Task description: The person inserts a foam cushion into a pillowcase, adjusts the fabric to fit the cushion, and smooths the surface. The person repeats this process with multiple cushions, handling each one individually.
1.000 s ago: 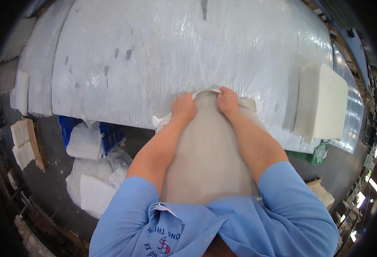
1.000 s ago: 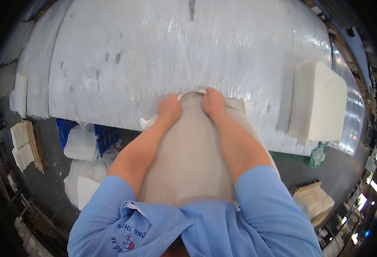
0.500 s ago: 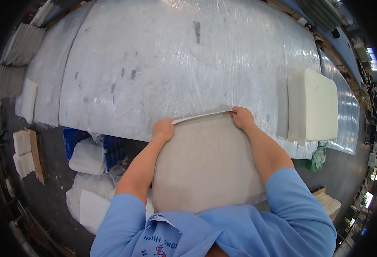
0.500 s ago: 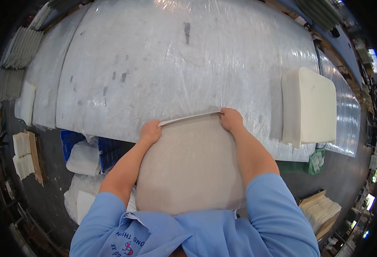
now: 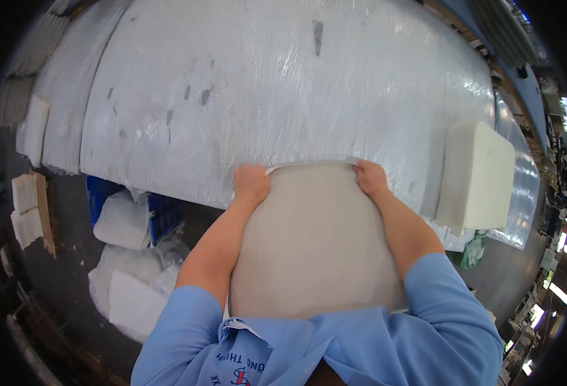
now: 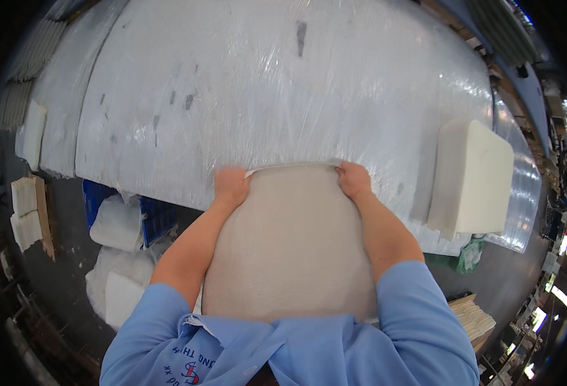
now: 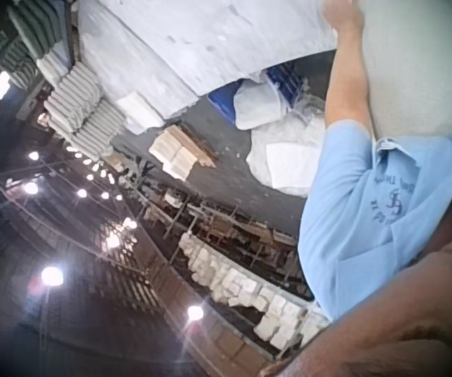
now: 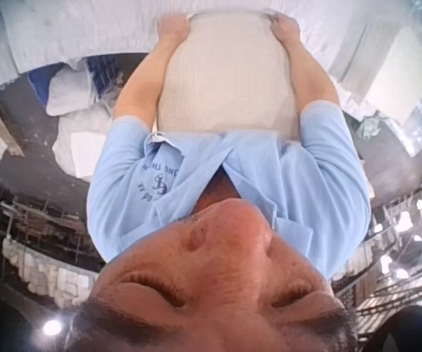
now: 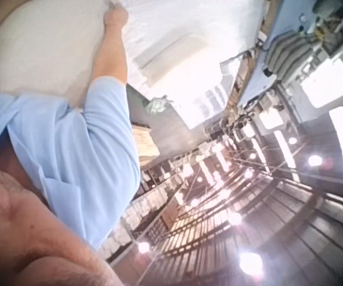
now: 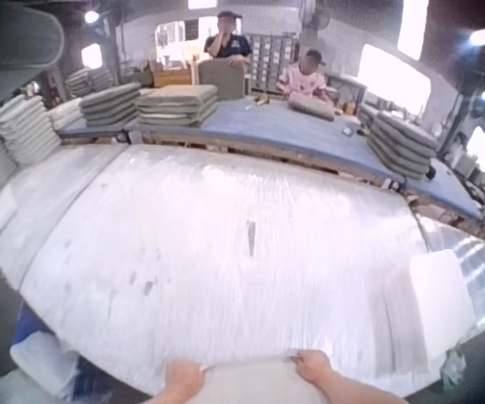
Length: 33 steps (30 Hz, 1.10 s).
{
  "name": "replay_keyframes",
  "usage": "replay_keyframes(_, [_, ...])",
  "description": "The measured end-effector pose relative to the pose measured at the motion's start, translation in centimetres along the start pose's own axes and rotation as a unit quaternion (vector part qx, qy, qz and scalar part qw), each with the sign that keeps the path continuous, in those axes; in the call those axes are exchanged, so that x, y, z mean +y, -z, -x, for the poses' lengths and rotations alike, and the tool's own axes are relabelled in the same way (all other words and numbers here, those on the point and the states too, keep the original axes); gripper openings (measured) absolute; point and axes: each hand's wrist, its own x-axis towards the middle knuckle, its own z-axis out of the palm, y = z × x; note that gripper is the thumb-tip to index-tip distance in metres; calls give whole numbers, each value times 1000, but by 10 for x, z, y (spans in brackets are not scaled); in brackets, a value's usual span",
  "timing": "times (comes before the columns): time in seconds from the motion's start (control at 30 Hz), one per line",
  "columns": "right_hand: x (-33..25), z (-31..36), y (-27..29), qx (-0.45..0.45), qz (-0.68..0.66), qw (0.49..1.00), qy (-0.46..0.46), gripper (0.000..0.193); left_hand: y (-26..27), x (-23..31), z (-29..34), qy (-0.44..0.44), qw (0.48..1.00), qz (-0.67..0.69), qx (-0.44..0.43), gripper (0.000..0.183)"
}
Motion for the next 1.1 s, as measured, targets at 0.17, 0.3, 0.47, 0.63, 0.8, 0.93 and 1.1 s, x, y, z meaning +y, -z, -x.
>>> replay_keyframes(0.17, [-15, 14, 39, -99, -31, 993, -59, 48, 31, -4, 15, 38, 994, 97, -46, 36])
replay_keyframes(0.3, [-20, 82, 125, -181, -77, 980, -24, 84, 67, -22, 108, 46, 977, 206, 43, 50])
replay_keyframes(0.47, [-4, 217, 217, -284, -284, 884, -240, 113, 142, -15, 233, 206, 732, 628, -166, 78])
replay_keyframes(0.63, [4, 239, 171, -301, -457, 789, -279, 109, 163, 22, 217, 257, 662, 662, -241, 82])
replay_keyframes(0.8, [9, 189, 147, -321, -393, 812, -287, 104, 129, 18, 176, 305, 716, 578, -247, 70])
replay_keyframes(0.93, [8, 148, 127, -316, -315, 847, -290, 102, 98, 4, 143, 330, 752, 508, -260, 69])
replay_keyframes(1.1, [24, 108, 91, -314, -295, 853, -296, 97, 77, 2, 106, 395, 754, 442, -283, 76])
